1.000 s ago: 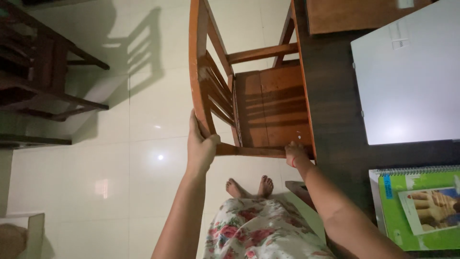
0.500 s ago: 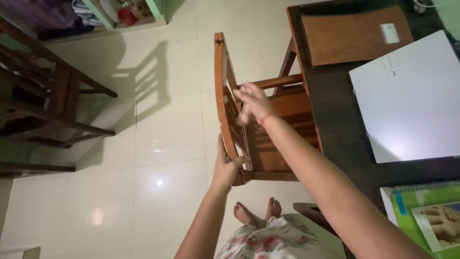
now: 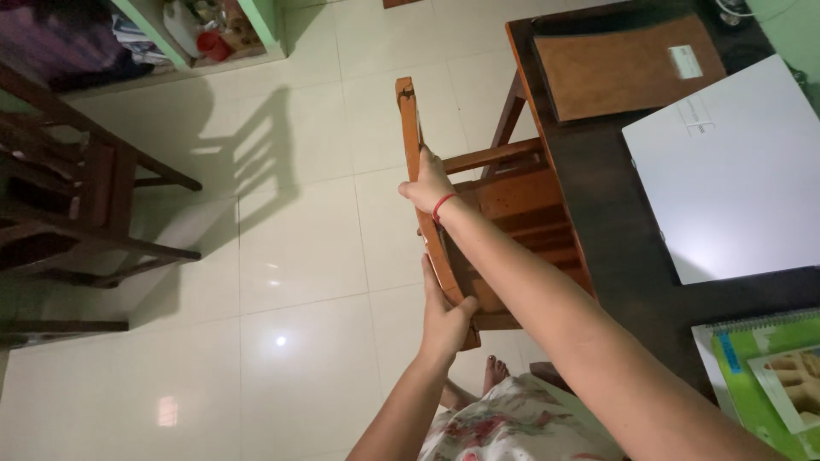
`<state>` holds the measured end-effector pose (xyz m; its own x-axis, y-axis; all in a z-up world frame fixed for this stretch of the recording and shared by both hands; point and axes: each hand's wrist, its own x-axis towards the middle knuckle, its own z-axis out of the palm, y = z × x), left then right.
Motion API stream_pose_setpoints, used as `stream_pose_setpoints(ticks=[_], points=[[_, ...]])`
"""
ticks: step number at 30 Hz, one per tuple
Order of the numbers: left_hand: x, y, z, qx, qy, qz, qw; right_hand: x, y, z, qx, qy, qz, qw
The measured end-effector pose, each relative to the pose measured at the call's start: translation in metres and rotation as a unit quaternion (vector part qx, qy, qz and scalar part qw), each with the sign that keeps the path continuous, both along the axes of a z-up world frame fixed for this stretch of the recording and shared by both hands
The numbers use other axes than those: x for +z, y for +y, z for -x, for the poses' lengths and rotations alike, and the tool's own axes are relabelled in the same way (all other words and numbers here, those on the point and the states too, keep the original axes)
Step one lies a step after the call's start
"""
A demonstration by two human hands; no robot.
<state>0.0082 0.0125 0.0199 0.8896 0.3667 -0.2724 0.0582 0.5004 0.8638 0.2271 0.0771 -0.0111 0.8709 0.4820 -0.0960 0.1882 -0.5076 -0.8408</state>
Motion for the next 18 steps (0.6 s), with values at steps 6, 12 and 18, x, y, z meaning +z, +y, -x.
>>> stream_pose_setpoints(ticks=[6, 12, 18], points=[[0.015, -0.001, -0.017, -0.027, 0.101, -0.057, 0.993, 0.014, -0.008, -0.006, -0.002, -0.004, -0.072, 0.997], [-0.005, -0.005, -0.036, 0.016, -0.001, -0.122, 0.992, 0.029, -0.011, -0.017, -0.027, 0.053, -0.066, 0.996], [-0.005, 0.022, -0.042, 0.006, 0.019, -0.041, 0.999, -0.011, 0.000, -0.049, 0.023, -0.007, -0.072, 0.997]])
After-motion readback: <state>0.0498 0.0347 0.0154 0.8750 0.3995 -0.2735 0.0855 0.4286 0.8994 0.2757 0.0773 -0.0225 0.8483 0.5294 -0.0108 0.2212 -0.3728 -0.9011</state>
